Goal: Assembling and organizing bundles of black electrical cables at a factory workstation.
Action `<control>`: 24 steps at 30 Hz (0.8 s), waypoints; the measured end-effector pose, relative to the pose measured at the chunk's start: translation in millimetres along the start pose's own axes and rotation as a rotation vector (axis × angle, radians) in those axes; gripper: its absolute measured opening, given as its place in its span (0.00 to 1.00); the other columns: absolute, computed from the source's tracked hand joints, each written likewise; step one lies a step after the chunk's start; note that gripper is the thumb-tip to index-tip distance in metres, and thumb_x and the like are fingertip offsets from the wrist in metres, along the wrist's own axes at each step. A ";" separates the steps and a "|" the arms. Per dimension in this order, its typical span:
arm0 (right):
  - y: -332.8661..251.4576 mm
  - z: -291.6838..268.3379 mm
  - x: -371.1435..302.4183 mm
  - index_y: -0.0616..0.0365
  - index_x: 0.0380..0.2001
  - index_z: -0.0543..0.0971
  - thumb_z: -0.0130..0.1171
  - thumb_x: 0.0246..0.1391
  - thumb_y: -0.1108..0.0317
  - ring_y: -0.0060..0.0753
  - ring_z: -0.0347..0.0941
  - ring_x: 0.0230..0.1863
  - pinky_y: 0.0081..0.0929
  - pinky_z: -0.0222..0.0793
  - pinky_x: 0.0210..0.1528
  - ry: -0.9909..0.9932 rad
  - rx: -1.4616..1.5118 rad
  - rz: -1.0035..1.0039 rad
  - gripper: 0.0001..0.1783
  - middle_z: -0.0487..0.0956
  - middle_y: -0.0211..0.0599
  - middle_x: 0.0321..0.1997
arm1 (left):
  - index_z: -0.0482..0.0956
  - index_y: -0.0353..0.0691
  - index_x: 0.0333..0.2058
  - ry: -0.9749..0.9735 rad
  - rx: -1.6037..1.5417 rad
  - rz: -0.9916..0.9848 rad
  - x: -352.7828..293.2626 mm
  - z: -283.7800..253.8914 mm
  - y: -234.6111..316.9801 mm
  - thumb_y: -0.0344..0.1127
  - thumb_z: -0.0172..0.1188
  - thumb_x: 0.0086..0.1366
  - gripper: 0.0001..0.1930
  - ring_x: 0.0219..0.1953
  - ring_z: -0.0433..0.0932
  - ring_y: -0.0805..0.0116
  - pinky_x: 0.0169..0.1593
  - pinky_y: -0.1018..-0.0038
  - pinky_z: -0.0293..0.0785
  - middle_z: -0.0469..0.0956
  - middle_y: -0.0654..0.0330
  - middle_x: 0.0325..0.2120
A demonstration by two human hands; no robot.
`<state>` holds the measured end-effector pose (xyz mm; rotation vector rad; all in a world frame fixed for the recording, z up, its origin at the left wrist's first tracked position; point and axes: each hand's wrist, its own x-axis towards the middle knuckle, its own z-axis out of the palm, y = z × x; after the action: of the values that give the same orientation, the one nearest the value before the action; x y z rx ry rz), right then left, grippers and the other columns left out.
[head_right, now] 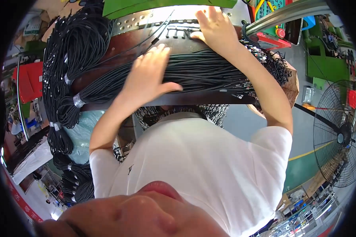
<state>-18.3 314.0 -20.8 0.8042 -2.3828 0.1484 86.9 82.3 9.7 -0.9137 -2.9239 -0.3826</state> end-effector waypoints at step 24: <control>11.9 50.6 37.7 0.63 0.44 0.76 0.48 0.58 0.63 0.51 0.72 0.44 0.38 0.66 0.50 -0.350 0.814 0.185 0.16 0.78 0.51 0.44 | 0.75 0.35 0.30 -0.491 -0.441 0.035 46.7 -39.5 23.2 0.43 0.56 0.60 0.14 0.24 0.76 0.55 0.28 0.63 0.69 0.75 0.53 0.21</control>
<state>-75.1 289.8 -38.4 1.0145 -2.7254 1.1966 60.7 116.6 58.8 -1.2648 -3.3181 -0.9550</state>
